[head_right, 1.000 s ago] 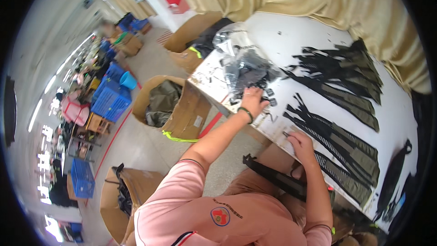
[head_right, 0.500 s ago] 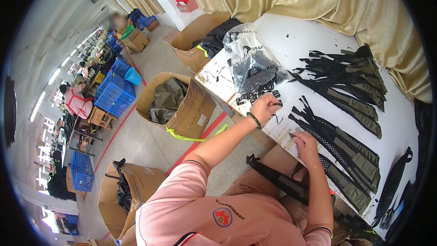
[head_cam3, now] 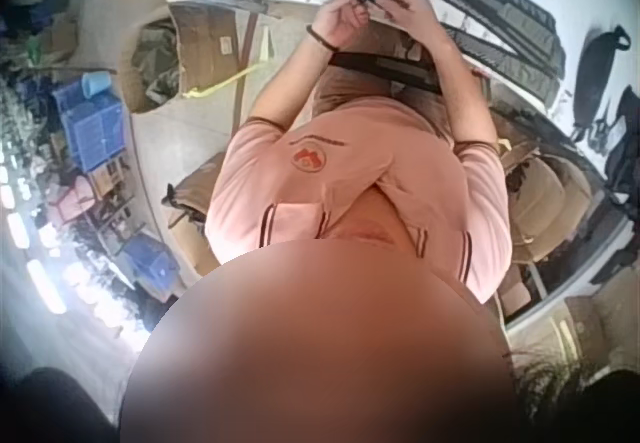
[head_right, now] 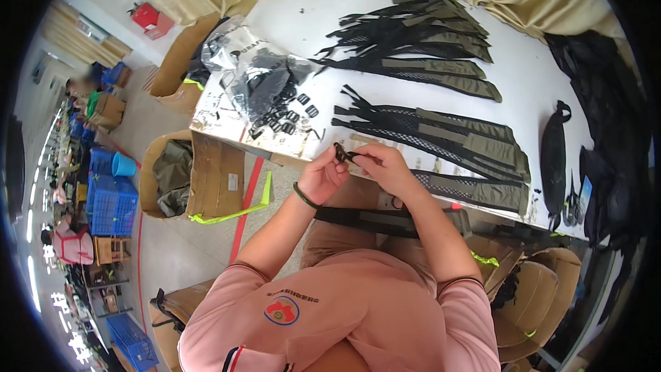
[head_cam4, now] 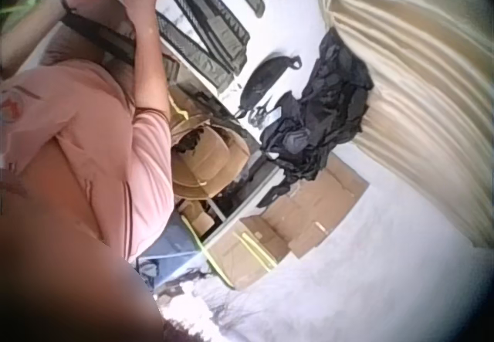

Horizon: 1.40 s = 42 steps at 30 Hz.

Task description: Attach plastic buckle clips to mesh straps in a factory assembly line.

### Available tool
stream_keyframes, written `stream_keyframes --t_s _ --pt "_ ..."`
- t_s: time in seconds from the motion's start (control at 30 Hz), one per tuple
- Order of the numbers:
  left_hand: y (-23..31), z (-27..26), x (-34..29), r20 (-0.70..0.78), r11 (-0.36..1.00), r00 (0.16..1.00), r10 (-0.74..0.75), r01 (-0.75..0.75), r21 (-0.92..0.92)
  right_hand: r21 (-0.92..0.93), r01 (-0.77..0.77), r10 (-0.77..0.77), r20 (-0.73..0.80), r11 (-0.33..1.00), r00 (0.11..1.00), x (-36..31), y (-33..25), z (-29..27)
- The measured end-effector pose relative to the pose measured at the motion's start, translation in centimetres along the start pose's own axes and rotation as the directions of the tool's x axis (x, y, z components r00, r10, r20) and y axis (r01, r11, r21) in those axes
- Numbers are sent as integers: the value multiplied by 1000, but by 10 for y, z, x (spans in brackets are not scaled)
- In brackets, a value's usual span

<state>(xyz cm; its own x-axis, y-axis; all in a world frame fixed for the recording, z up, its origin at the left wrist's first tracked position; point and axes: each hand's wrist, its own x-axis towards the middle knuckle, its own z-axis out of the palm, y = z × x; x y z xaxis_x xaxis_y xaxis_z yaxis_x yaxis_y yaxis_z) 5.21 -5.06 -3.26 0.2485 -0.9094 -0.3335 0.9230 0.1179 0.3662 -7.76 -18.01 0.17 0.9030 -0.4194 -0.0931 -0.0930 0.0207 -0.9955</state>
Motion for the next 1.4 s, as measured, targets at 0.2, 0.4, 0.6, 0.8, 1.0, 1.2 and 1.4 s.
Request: stream_keyframes --t_s 0.2,0.4,0.6,0.8,1.0,1.2,1.4 --pt "-18 8 1 42 999 998 -40 40 -4 151 -45 43 19 987 999 -15 10 -15" --pt "-22 10 1 94 995 991 -100 100 6 146 -49 37 81 988 996 -20 9 -16" --pt "-26 14 4 15 979 978 -206 206 15 -176 190 -174 104 966 979 -19 5 -24" --pt "-25 9 2 0 978 978 -209 208 -25 -323 296 -306 22 899 952 -17 -6 -10" --pt "-40 -6 11 86 987 985 -151 154 -35 -497 330 -367 26 802 930 -27 -13 -2" --pt "-51 8 4 136 980 978 -156 170 -101 -248 264 -307 -153 932 939 -34 -9 6" --pt "-41 8 1 122 985 985 -122 135 -105 -271 236 -268 -89 933 959 -29 -28 10"
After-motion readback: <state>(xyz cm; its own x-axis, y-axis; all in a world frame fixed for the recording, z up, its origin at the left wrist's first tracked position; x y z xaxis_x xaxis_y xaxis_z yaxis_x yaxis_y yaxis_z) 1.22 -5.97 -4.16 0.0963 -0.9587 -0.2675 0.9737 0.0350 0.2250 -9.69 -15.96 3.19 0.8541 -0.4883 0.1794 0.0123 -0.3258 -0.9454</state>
